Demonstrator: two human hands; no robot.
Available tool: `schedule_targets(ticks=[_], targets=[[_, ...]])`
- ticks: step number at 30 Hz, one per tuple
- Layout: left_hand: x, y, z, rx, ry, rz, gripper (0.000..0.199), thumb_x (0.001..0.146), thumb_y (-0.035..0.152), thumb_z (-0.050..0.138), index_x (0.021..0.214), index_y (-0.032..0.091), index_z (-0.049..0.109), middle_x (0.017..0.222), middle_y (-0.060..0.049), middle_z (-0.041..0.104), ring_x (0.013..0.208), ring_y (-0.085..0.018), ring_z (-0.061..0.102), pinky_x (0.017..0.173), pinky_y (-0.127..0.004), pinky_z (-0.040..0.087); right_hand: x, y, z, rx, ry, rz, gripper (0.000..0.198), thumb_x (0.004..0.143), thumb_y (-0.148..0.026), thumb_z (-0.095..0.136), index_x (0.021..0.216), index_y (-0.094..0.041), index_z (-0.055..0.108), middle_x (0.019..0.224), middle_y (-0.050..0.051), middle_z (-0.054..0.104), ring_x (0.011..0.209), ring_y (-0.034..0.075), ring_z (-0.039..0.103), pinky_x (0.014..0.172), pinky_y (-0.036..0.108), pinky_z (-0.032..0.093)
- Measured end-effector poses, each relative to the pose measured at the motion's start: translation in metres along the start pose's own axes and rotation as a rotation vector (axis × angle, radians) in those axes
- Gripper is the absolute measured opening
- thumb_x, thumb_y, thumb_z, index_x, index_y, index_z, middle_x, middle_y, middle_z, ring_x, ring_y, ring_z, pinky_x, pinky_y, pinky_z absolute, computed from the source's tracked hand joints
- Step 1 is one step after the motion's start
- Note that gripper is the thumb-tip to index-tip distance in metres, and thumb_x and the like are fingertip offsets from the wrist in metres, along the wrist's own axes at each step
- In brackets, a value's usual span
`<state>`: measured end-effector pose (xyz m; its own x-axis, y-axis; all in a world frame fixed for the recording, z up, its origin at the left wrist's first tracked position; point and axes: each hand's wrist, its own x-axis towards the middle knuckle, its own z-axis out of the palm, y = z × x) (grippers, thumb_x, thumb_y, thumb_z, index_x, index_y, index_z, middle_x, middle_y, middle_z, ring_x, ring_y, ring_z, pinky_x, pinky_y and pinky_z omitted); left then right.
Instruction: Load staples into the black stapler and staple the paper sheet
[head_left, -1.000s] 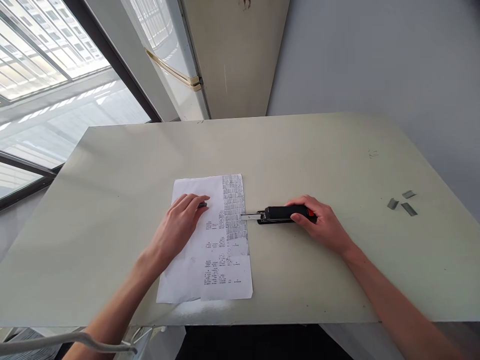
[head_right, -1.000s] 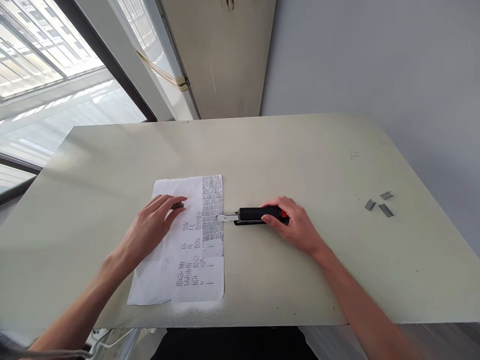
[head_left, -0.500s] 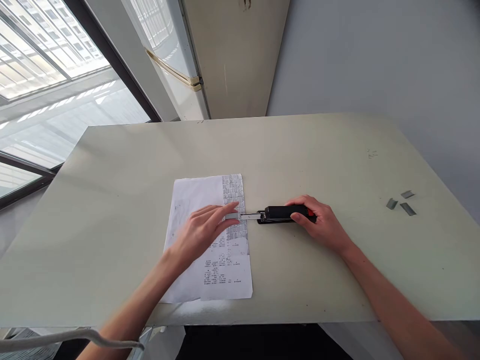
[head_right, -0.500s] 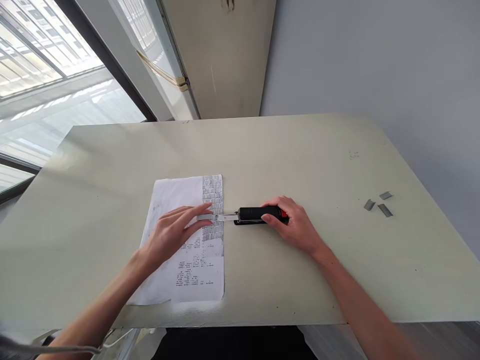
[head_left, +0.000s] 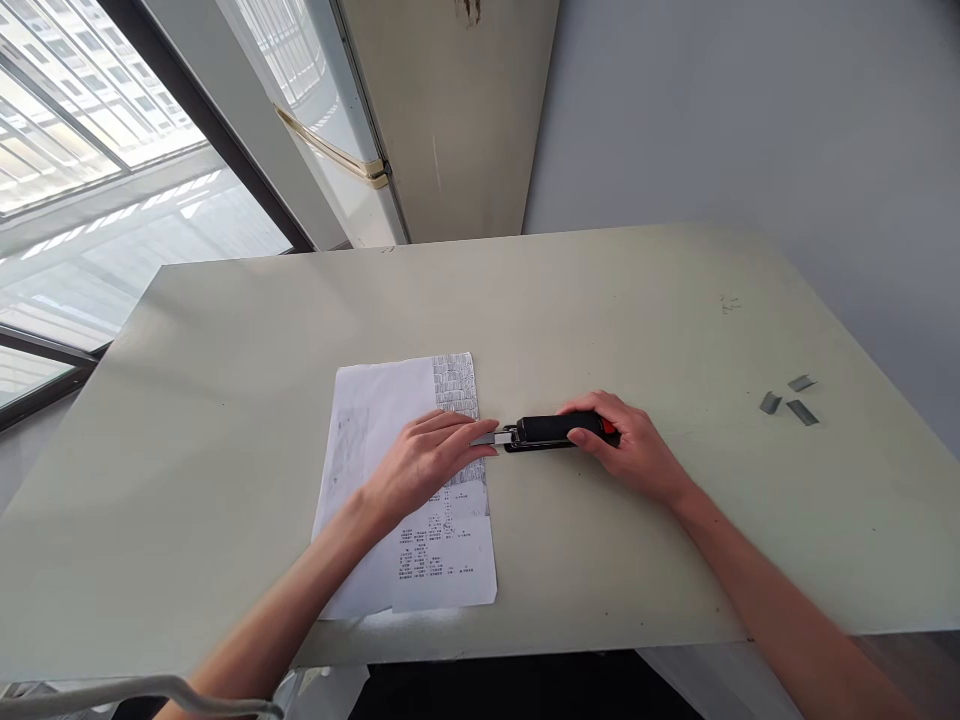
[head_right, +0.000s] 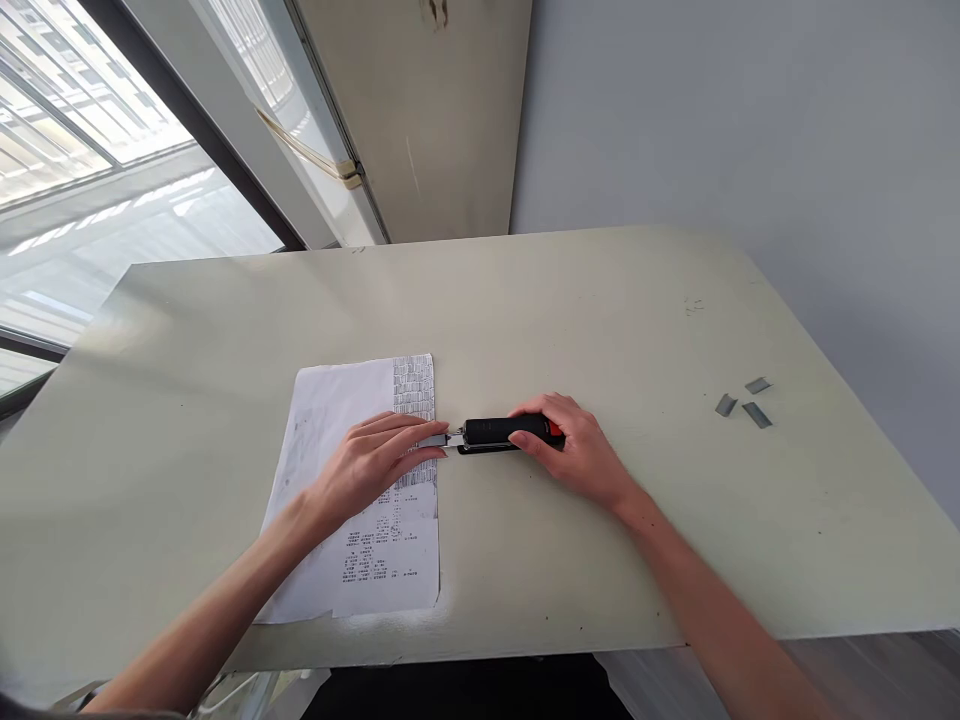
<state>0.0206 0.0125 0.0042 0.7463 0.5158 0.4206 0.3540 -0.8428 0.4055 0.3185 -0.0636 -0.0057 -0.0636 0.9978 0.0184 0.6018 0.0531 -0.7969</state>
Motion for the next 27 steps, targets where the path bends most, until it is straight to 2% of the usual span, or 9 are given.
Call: schedule_targets(ticks=[9, 19, 23, 27], targets=[[-0.001, -0.002, 0.002, -0.017, 0.025, 0.003, 0.025, 0.105, 0.033, 0.065, 0.127, 0.021, 0.068, 0.102, -0.006, 0.08, 0.094, -0.02, 0.077, 0.083, -0.034, 0.064, 0.0, 0.001, 0.0, 0.019, -0.012, 0.016, 0.041, 0.1, -0.067, 0.056, 0.11, -0.031, 0.072, 0.099, 0.005, 0.072, 0.086, 0.023, 0.06, 0.069, 0.035, 0.049], [0.002, 0.001, 0.005, 0.086, -0.031, -0.002, 0.026, 0.108, 0.037, 0.06, 0.125, 0.022, 0.072, 0.103, -0.007, 0.078, 0.095, -0.02, 0.074, 0.083, -0.034, 0.059, 0.0, -0.001, 0.0, 0.031, -0.013, 0.013, 0.038, 0.1, -0.065, 0.057, 0.108, -0.031, 0.071, 0.1, 0.005, 0.072, 0.088, 0.023, 0.06, 0.069, 0.035, 0.049], [-0.003, -0.003, -0.004, 0.045, -0.066, -0.045, 0.028, 0.106, 0.041, 0.062, 0.128, 0.026, 0.072, 0.11, -0.005, 0.079, 0.104, -0.023, 0.07, 0.089, -0.039, 0.056, 0.0, -0.002, 0.0, 0.034, -0.01, 0.022, 0.04, 0.1, -0.066, 0.056, 0.107, -0.03, 0.071, 0.099, 0.006, 0.072, 0.087, 0.024, 0.061, 0.071, 0.037, 0.05], [-0.013, -0.017, -0.016, 0.038, -0.082, -0.087, 0.019, 0.106, 0.038, 0.062, 0.114, 0.031, 0.078, 0.113, -0.001, 0.08, 0.103, -0.023, 0.067, 0.09, -0.041, 0.054, 0.0, -0.004, -0.002, 0.083, -0.016, 0.046, 0.037, 0.098, -0.065, 0.06, 0.108, -0.03, 0.072, 0.098, 0.005, 0.071, 0.084, 0.023, 0.06, 0.072, 0.036, 0.051]])
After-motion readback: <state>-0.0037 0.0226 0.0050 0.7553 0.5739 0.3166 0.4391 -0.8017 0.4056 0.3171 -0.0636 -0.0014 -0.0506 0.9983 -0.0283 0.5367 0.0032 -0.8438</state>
